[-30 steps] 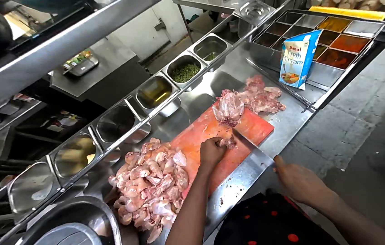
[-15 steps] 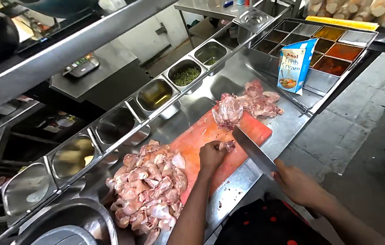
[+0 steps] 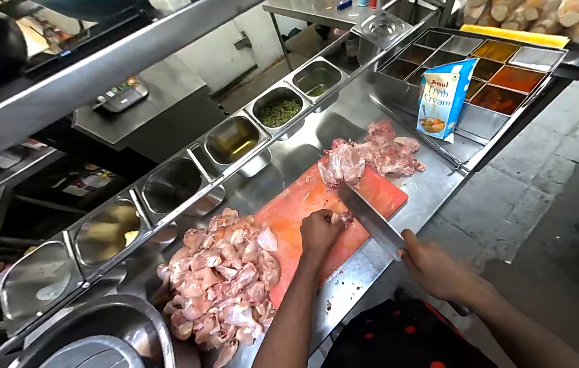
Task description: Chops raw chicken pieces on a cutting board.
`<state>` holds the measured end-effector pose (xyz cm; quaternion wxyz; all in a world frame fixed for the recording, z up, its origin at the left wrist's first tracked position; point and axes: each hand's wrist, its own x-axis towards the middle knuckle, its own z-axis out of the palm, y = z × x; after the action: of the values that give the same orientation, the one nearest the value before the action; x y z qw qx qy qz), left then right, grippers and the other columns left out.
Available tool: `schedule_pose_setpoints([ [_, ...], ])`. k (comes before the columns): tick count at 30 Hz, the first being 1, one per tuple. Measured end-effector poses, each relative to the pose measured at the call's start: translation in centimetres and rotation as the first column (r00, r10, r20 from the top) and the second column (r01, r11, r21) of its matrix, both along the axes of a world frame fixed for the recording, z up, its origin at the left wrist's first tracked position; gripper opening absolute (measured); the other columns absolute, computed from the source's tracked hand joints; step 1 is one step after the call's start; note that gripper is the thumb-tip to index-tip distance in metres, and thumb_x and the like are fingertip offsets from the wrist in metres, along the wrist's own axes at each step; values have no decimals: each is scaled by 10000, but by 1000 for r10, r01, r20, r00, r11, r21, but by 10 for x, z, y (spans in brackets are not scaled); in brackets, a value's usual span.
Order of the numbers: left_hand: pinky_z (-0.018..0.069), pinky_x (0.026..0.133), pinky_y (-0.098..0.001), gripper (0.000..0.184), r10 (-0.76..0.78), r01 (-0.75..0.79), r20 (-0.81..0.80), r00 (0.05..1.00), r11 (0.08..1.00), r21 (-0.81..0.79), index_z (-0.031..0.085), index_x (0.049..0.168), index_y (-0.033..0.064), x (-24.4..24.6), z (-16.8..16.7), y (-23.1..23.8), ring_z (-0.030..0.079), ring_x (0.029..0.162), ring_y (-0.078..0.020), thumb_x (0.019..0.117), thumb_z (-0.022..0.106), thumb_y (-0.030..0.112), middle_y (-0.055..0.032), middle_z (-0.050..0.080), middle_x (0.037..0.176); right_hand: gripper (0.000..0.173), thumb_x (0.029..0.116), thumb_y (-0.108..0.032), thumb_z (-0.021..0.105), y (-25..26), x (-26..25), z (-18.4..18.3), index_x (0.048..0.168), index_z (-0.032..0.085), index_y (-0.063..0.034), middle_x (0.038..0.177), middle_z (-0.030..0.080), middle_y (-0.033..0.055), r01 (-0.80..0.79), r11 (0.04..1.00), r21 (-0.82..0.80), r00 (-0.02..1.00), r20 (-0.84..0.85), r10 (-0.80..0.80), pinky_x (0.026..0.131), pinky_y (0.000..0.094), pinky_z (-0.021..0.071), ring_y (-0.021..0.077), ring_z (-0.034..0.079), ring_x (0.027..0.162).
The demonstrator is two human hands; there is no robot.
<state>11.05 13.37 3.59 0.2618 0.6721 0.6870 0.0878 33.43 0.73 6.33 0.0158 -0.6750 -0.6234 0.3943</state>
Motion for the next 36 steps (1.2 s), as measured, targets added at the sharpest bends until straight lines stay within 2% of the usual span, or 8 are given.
schedule_pose_setpoints([
  [4,539,679,-583,254,-36,36,2,999,998,44,764,915,123,0,4,-10,680,737,-308,841,822,359,-95,708,776,280,1082,-271,462,8,-8,-9,1308,451,-106,951,665,162,-42,993,-111,989,133,57,786,550,568,372,704,911],
  [10,539,674,-564,279,-7,7,1,1000,998,55,758,902,125,-9,2,-15,673,728,-289,828,837,381,-78,703,774,311,1058,-275,505,16,-2,1,1328,448,-133,902,669,131,-25,998,-50,969,243,37,747,527,574,349,712,870],
  [14,544,713,-547,235,23,-23,-21,1000,1000,2,767,930,145,-8,3,-11,681,753,-259,841,812,357,-49,711,782,291,1084,-310,444,7,-18,13,1326,454,-150,804,640,96,-71,996,53,975,213,58,702,496,571,321,703,784],
  [20,551,698,-549,281,0,0,3,1000,999,32,769,939,153,-7,3,-20,688,734,-252,824,832,401,-43,720,775,265,1065,-221,470,12,-28,4,1299,442,-102,967,668,161,-151,978,-142,954,238,182,793,539,571,373,709,944],
  [22,534,643,-549,275,-14,12,32,999,997,71,753,903,141,-9,2,-29,669,695,-272,813,842,385,-61,696,738,264,1055,-221,491,14,-24,1,1294,453,-114,964,674,153,-146,980,-135,953,245,175,790,541,570,368,709,944],
  [26,549,705,-562,298,0,-1,13,1000,998,61,760,924,140,-16,10,-34,690,754,-277,796,858,390,-65,719,790,289,1060,-244,512,28,-3,-12,1313,471,-111,934,674,154,-57,996,-62,982,176,67,763,549,570,360,708,894],
  [31,563,770,-571,290,33,-34,10,999,997,64,770,992,142,-50,20,-40,702,795,-260,836,834,378,-51,737,845,292,1067,-291,498,32,9,-18,1312,487,-133,870,673,126,-31,999,27,984,178,25,726,538,575,337,711,836],
  [36,540,835,-662,330,238,-224,-81,968,963,150,750,1102,92,-145,67,-54,705,912,-366,898,798,347,-156,736,982,294,1097,-314,473,20,12,-9,1319,498,-123,826,630,115,-157,985,-68,987,-50,154,651,455,570,262,663,681],
])
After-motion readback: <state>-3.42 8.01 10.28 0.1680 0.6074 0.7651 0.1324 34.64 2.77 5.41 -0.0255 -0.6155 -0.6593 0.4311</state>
